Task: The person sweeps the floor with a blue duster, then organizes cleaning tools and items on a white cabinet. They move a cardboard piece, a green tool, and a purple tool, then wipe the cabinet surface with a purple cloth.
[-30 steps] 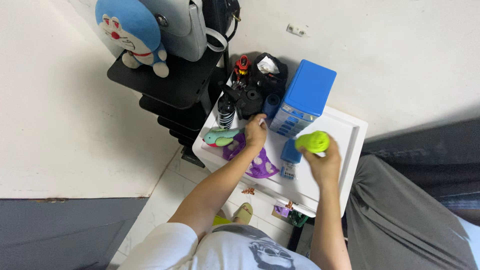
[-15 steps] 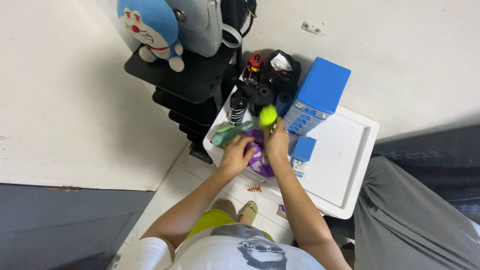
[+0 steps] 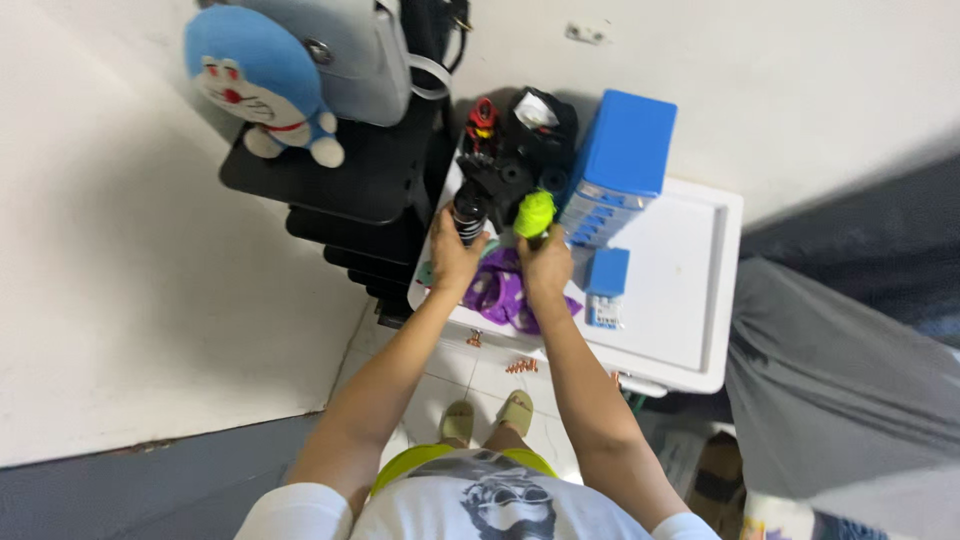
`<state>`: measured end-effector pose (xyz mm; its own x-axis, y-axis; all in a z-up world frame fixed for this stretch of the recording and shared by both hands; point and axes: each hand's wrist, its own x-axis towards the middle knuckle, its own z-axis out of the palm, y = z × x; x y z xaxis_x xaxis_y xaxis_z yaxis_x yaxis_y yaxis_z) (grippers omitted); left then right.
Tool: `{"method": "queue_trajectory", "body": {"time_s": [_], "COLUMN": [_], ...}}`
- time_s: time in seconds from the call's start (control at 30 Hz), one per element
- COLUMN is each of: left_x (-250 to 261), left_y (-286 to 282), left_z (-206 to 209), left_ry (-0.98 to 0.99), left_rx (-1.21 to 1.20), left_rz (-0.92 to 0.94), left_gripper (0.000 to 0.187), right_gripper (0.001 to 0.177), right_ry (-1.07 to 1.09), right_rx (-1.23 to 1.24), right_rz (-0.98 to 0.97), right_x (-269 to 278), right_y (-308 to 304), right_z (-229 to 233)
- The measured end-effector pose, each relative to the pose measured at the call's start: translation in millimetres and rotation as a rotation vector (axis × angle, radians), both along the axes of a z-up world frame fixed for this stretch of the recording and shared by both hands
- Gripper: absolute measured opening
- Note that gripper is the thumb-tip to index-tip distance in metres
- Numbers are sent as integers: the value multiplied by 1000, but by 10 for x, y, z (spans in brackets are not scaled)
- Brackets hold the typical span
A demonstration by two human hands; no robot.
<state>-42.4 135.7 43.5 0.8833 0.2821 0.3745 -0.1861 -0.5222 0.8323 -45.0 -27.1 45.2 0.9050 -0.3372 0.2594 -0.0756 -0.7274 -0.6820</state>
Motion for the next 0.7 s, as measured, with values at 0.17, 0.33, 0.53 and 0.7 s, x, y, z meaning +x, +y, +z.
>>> {"method": "queue_trajectory", "body": {"time_s": [0.17,0.33,0.53,0.7], "left_x": [-122,-623,-1444,-1661], "left_y": [78,116,212,-90], "left_z": [-2,144,177,204], "left_ry": [-14,-123,-182,-176], "left_rx": [-14,1,163,190], "left_rz": [-120,-102,-168,-303], "left_gripper": [86,81,62,40], "right_gripper": [39,43,57,76], "right_ry": [-27,14,-141,29], "right_rx": [9,-1,-179,-145], "right_rz": [-57,-28,-114,-85], "right_x": [43,-75,-689,-557], "right_y": [-3,-91,-707,-1213], "right_z": [-231,-53,450,106]}}
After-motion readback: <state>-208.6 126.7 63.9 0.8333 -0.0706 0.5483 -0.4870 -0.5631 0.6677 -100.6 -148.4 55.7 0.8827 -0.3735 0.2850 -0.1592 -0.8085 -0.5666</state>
